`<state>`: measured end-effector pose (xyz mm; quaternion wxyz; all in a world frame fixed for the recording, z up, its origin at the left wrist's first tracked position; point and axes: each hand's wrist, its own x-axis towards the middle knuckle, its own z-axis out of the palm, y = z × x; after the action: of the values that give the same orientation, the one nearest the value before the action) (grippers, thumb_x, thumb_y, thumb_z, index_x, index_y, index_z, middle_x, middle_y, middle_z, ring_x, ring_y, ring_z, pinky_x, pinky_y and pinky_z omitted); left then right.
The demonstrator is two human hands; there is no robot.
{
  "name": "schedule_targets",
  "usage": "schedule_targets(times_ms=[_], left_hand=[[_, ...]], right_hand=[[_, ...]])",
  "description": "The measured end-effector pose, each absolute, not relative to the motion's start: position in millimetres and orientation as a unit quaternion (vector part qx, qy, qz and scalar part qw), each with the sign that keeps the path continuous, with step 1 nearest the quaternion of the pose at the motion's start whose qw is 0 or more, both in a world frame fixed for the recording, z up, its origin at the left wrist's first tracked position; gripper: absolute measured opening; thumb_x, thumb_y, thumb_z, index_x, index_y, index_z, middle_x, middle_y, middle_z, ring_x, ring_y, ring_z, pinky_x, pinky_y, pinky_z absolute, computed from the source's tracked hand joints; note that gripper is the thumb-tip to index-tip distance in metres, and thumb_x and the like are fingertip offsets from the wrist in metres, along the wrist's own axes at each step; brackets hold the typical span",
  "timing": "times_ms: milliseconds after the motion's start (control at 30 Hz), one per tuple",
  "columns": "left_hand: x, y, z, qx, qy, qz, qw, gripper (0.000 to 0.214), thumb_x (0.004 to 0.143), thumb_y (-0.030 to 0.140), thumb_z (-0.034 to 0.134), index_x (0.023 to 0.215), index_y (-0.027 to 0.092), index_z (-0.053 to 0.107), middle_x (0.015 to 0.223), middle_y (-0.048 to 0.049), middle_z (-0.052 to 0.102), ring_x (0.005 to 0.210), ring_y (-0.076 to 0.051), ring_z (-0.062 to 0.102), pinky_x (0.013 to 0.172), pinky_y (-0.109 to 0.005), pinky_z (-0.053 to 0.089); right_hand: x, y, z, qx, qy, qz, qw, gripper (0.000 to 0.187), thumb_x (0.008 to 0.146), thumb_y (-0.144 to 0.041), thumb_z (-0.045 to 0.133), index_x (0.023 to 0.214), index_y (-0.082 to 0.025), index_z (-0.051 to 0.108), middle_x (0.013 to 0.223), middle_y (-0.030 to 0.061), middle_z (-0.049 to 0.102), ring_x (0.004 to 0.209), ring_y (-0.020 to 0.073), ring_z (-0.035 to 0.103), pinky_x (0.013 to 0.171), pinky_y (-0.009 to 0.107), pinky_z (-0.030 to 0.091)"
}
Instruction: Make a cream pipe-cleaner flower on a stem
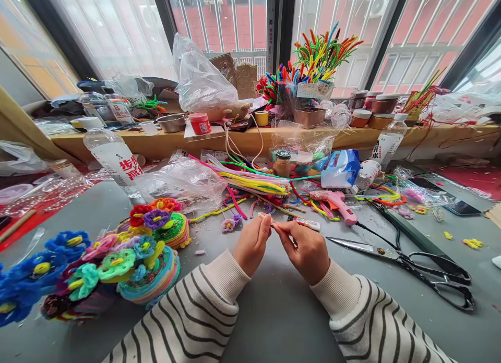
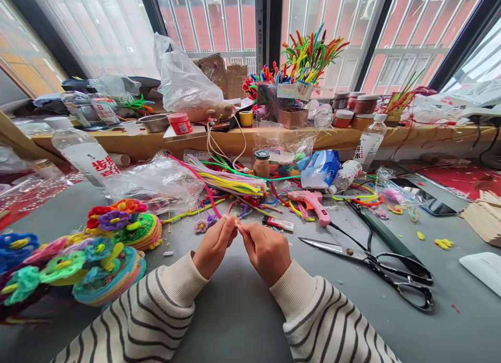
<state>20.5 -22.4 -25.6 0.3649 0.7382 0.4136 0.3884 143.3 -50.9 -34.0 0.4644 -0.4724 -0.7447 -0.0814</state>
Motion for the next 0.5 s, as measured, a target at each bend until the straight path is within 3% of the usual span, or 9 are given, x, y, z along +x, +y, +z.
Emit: schedule_targets(times_ms=[300,433,500], left_hand=[[17.9,-20.5,-25.9,0.751,0.418,0.382,0.340,0.029,0.080,0.034,0.021,0.067,0.018,0.040,0.061,0.0015,0.040,0.054,-0.008,0.039,0.050,-0.019,0.036],[17.3,-21.4,-23.4,0.763,0.409,0.370,0.337,0.028,0.080,0.033,0.021,0.066,0.017,0.039,0.061,0.0014,0.040,0.053,-0.008,0.039,0.051,-0.020,0.037],[16.6,-21.5,-22.6,0.768,0.403,0.363,0.341,0.028,0.080,0.032,0.022,0.065,0.017,0.039,0.058,0.0016,0.040,0.052,-0.008,0.038,0.049,-0.020,0.036]], right_hand=[[144.5,-49.9,-36.0,-0.472,-0.749,-0.051,0.461,0.009,0.075,-0.017,0.045,0.078,-0.016,0.054,0.068,0.0027,0.061,0.060,0.0114,0.054,0.058,0.022,0.041],[148.5,-48.7,-30.7,-0.425,-0.775,-0.004,0.467,0.019,0.074,-0.014,0.044,0.091,-0.019,0.051,0.086,0.0045,0.056,0.071,0.0120,0.052,0.059,0.022,0.042],[151.8,-48.1,-28.0,-0.416,-0.782,0.009,0.464,0.026,0.074,-0.015,0.045,0.099,-0.022,0.049,0.093,0.0049,0.051,0.067,0.0104,0.050,0.057,0.022,0.043]])
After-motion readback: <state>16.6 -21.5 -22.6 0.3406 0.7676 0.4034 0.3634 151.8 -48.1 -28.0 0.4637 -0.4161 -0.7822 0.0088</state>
